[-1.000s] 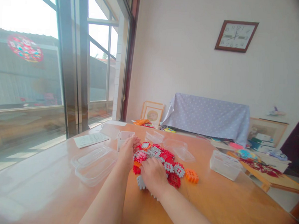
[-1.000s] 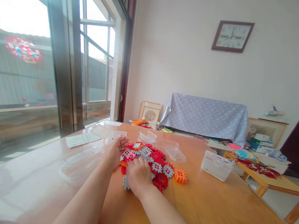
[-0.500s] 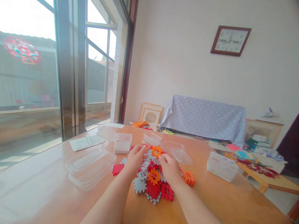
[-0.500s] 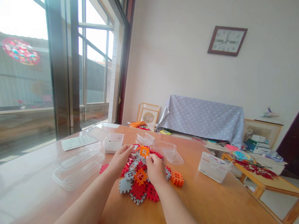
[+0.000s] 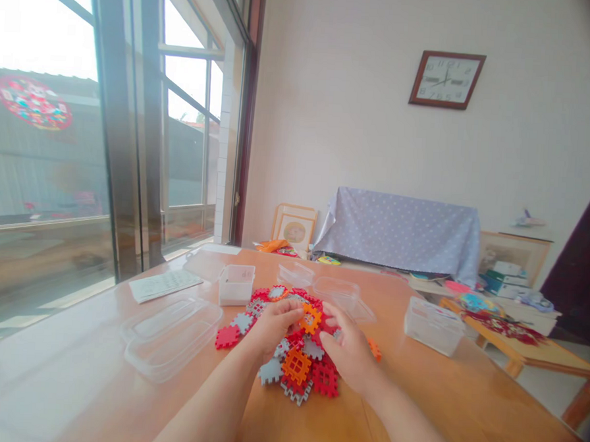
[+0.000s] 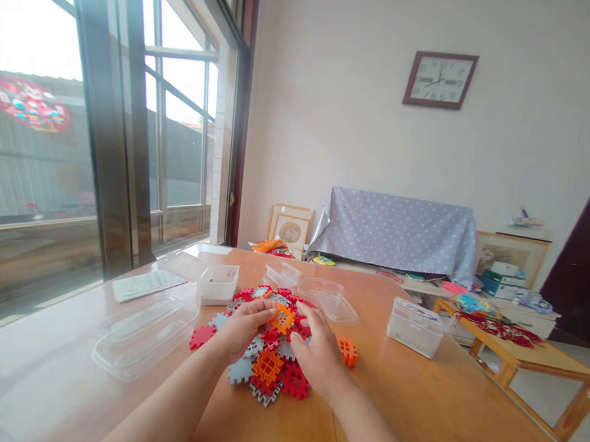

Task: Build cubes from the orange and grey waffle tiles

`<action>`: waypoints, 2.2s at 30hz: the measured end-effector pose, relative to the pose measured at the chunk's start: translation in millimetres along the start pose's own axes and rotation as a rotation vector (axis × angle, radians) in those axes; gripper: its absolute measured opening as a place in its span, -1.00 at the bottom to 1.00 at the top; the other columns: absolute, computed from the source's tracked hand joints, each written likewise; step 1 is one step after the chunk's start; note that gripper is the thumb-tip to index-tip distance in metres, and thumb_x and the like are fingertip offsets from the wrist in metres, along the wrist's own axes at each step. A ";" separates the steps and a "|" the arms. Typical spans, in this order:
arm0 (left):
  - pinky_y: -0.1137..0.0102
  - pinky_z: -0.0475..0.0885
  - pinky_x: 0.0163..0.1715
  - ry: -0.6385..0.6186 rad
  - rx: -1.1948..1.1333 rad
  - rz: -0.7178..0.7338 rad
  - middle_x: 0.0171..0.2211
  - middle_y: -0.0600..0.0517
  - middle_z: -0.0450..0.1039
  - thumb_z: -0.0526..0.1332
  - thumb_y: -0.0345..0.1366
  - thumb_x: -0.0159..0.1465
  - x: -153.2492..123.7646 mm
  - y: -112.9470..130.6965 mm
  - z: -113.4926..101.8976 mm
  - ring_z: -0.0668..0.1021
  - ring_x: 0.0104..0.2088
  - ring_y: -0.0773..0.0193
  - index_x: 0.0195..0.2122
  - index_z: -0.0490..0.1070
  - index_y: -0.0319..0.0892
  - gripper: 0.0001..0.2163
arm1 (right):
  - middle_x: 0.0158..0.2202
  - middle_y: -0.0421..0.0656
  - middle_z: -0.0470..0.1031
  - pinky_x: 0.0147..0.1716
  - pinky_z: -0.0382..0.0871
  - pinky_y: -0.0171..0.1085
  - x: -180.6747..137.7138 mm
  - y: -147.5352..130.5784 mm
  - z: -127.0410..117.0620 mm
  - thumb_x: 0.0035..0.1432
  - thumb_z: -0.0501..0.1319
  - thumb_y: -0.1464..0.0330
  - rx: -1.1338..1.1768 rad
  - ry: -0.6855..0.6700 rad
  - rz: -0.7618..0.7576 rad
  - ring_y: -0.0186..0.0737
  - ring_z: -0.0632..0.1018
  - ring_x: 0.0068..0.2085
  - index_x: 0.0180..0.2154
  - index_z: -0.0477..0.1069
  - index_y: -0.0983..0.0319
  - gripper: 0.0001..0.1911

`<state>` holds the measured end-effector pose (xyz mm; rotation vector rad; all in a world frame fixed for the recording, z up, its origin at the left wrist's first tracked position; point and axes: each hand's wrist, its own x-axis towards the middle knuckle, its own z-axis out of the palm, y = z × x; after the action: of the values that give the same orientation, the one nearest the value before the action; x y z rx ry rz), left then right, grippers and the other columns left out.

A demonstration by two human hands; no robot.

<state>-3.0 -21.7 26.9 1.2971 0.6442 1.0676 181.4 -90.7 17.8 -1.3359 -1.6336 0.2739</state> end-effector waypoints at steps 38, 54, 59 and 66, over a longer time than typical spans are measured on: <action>0.43 0.34 -0.33 -0.056 -0.122 -0.118 -0.24 -0.06 0.57 0.45 -0.21 0.08 -8.6 2.7 24.0 0.56 -0.32 0.28 -0.21 0.50 -0.14 -0.72 | 0.12 -0.08 0.52 0.17 0.36 -0.07 -1.5 33.9 -67.1 0.18 0.26 0.21 -0.205 -0.061 -0.034 -0.06 0.51 0.13 0.12 0.48 0.11 -0.53; 0.39 0.35 -0.35 0.110 0.103 -0.047 -0.29 -0.07 0.58 0.40 -0.09 0.10 -0.7 6.4 -0.8 0.56 -0.31 0.20 -0.31 0.50 -0.12 -0.75 | -0.02 -0.03 0.63 0.16 0.31 -0.02 -3.7 117.2 -108.2 -0.02 0.35 0.22 -0.197 -0.124 0.266 0.07 0.57 0.06 -0.04 0.61 0.17 -0.54; 0.38 0.36 -0.33 0.108 0.125 -0.046 -0.30 -0.08 0.57 0.39 -0.07 0.11 -0.2 5.7 -2.2 0.55 -0.31 0.20 -0.29 0.49 -0.13 -0.73 | 0.01 -0.01 0.61 0.19 0.29 0.00 -6.7 123.4 -105.6 0.03 0.33 0.25 -0.157 -0.186 0.234 0.07 0.56 0.08 -0.03 0.61 0.20 -0.57; 0.43 0.31 -0.34 0.102 0.216 -0.060 -0.32 0.01 0.52 0.33 -0.10 0.15 -1.1 12.8 -3.3 0.51 -0.34 0.29 -0.26 0.44 -0.17 -0.73 | 0.21 -0.05 0.46 0.27 0.18 0.01 -4.2 121.2 -107.5 0.09 0.30 0.18 -0.244 -0.178 0.223 0.06 0.45 0.22 0.07 0.54 0.15 -0.51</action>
<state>-9.7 -22.1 38.3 1.4057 0.8900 1.0410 340.4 -90.2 -13.2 -1.7258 -1.7067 0.3425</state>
